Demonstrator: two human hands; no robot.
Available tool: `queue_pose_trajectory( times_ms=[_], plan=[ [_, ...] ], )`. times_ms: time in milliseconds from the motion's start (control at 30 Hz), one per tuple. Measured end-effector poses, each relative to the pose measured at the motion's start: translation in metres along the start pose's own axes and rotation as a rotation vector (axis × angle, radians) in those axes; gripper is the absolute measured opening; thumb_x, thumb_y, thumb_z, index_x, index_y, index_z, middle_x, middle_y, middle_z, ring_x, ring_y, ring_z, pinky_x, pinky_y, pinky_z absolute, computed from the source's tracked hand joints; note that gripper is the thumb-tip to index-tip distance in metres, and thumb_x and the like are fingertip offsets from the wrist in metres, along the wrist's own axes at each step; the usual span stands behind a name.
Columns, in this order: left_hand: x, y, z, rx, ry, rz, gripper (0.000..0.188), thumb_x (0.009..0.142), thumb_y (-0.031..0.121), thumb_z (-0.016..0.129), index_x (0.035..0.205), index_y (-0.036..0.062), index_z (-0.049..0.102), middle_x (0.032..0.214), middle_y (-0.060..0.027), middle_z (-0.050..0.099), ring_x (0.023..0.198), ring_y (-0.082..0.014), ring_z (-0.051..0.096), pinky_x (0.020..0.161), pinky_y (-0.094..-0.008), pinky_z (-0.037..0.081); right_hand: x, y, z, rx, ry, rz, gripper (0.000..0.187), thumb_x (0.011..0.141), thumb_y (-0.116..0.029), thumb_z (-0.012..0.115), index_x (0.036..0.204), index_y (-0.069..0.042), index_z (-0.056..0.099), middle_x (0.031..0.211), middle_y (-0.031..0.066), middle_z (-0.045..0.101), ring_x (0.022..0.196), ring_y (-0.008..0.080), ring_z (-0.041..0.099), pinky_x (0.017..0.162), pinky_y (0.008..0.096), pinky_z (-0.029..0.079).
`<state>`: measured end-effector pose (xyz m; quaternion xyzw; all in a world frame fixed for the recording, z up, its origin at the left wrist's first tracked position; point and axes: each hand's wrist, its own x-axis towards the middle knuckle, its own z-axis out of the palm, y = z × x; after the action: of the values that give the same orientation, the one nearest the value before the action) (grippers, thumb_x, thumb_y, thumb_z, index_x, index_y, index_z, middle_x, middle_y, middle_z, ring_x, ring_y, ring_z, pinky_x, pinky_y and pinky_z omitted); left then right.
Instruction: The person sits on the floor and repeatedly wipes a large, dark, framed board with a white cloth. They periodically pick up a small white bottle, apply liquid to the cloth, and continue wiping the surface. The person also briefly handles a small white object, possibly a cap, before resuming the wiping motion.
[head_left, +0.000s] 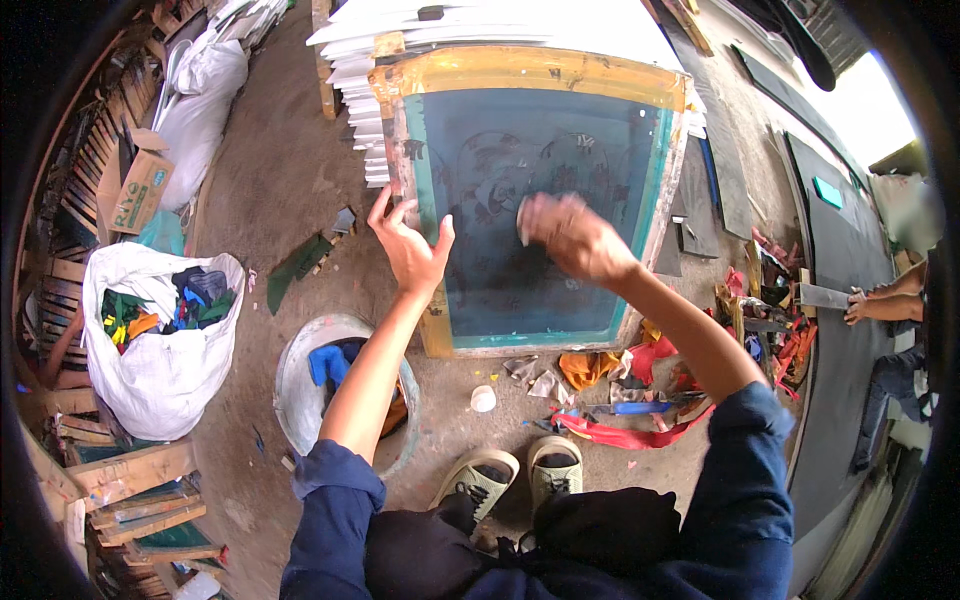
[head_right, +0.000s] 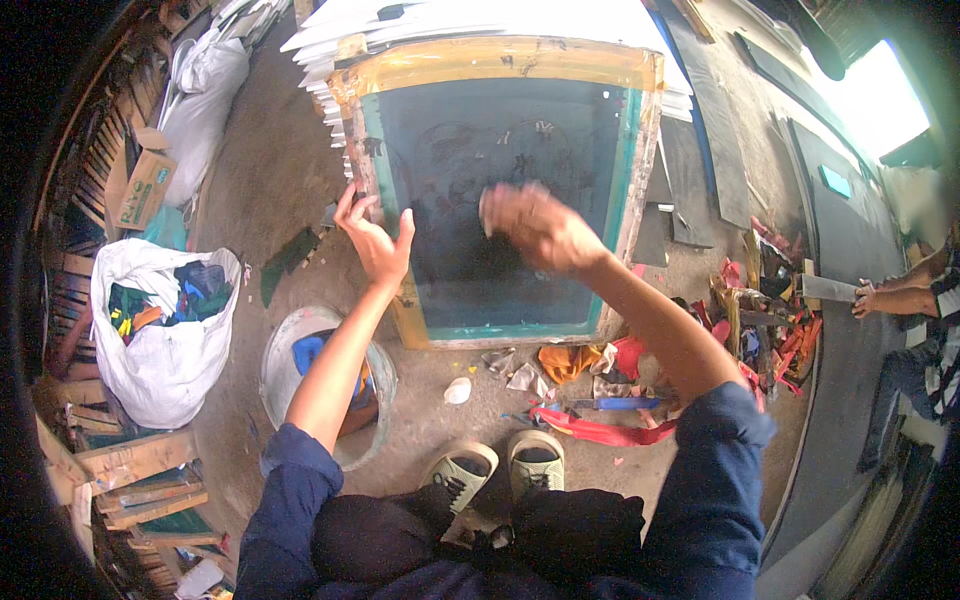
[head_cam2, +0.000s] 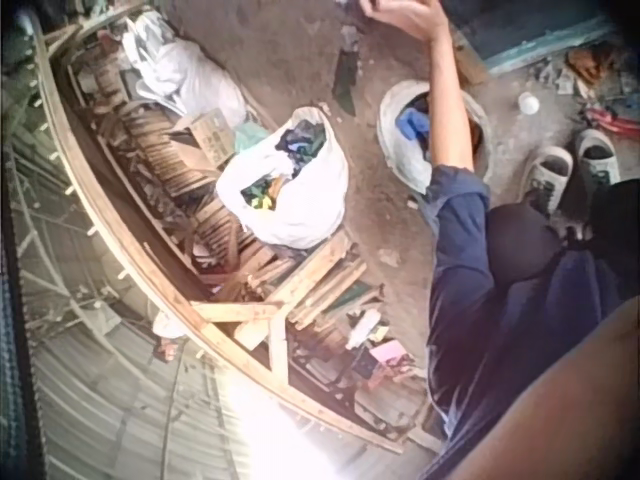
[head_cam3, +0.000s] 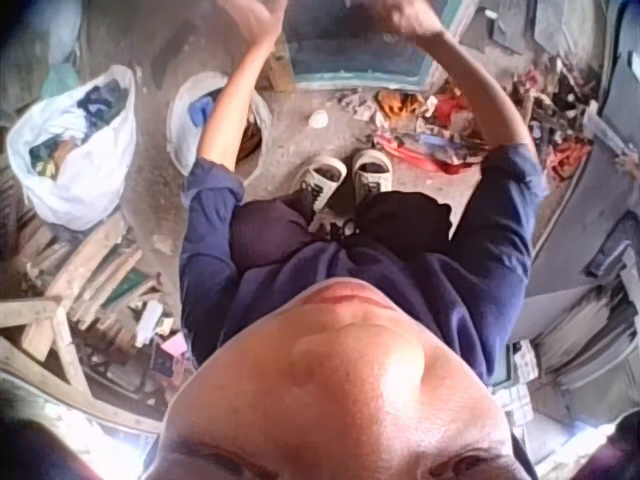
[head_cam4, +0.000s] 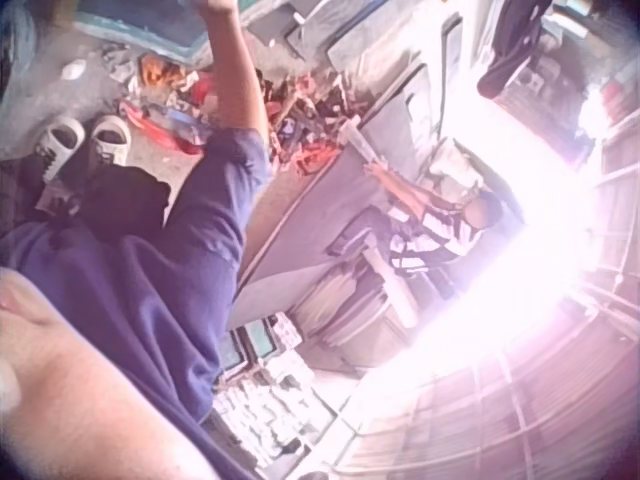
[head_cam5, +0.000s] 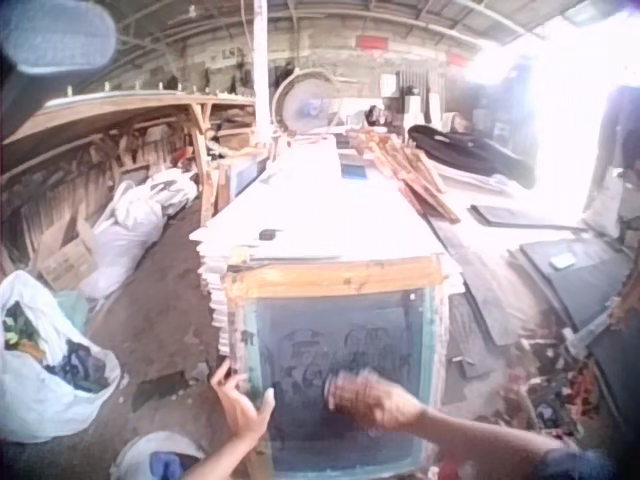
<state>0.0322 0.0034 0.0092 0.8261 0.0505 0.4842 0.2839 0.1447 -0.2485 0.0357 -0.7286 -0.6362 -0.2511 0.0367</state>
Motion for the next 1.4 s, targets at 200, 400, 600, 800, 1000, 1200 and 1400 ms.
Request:
queue_pose_trajectory(
  times_ms=[200,400,600,800,1000,1200,1400],
  plan=[
    [0.003,-0.008,-0.014,0.072,-0.017,0.005,0.053,0.076,0.025,0.071,0.112,0.0029,0.039,0.13,-0.0249,0.032,0.119,-0.038,0.033,0.099,-0.0504,0.027,0.01,0.036,-0.049,0.243,-0.1,0.363,0.04,0.086,-0.012,0.051,0.126,-0.01,0.052,0.132,0.009,0.051,0.124,0.0253,0.046,0.102,0.0385,0.036],
    [0.0,0.0,0.0,0.139,0.013,0.074,0.055,0.073,0.028,0.071,0.114,0.0081,0.041,0.13,-0.0237,0.033,0.118,-0.0401,0.035,0.097,-0.0508,0.029,-0.062,-0.047,-0.004,0.356,-0.199,0.072,0.056,0.083,-0.014,0.058,0.137,-0.013,0.042,0.143,0.0049,0.04,0.134,0.0235,0.035,0.111,0.0401,0.029],
    [0.007,0.004,-0.009,0.247,-0.066,0.205,0.056,0.08,0.03,0.064,0.124,0.0076,0.039,0.14,-0.0255,0.028,0.129,-0.0423,0.028,0.103,-0.053,0.023,-0.031,-0.017,-0.004,-0.055,0.007,0.576,0.05,0.083,-0.009,0.053,0.133,-0.009,0.047,0.141,0.0081,0.043,0.13,0.0247,0.042,0.105,0.04,0.037],
    [0.005,0.008,-0.003,0.243,-0.108,0.197,0.059,0.083,0.033,0.06,0.131,0.0071,0.037,0.144,-0.0256,0.025,0.131,-0.0444,0.025,0.106,-0.0551,0.022,-0.037,-0.011,0.007,0.065,-0.081,-0.146,0.053,0.081,-0.016,0.056,0.133,-0.018,0.048,0.141,0.005,0.043,0.129,0.0224,0.042,0.106,0.0428,0.036],
    [0.01,0.008,-0.005,0.242,-0.099,0.209,0.059,0.084,0.035,0.058,0.13,0.006,0.037,0.143,-0.0259,0.027,0.13,-0.0446,0.027,0.105,-0.0555,0.023,-0.036,-0.027,0.01,0.197,0.173,0.522,0.062,0.079,0.001,0.046,0.14,-0.01,0.037,0.147,0.0092,0.033,0.138,0.0255,0.028,0.113,0.0464,0.021],
    [-0.002,0.007,0.002,0.304,-0.195,0.28,0.061,0.087,0.044,0.052,0.134,0.0093,0.037,0.146,-0.0205,0.028,0.136,-0.038,0.025,0.108,-0.0597,0.008,-0.106,-0.057,0.007,-0.02,-0.166,-0.063,0.054,0.082,-0.018,0.052,0.136,-0.019,0.044,0.143,-0.0039,0.041,0.132,0.0107,0.037,0.112,0.0415,0.024],
    [-0.012,0.009,-0.006,0.483,-0.478,0.406,0.062,0.091,0.047,0.042,0.144,0.0171,0.032,0.149,-0.0144,0.027,0.138,-0.0312,0.025,0.109,-0.0593,0.003,-0.055,-0.039,0.013,0.137,0.255,0.8,0.065,0.078,-0.007,0.058,0.139,-0.012,0.038,0.145,0.0062,0.037,0.135,0.0215,0.032,0.11,0.0502,0.022]
  ],
)
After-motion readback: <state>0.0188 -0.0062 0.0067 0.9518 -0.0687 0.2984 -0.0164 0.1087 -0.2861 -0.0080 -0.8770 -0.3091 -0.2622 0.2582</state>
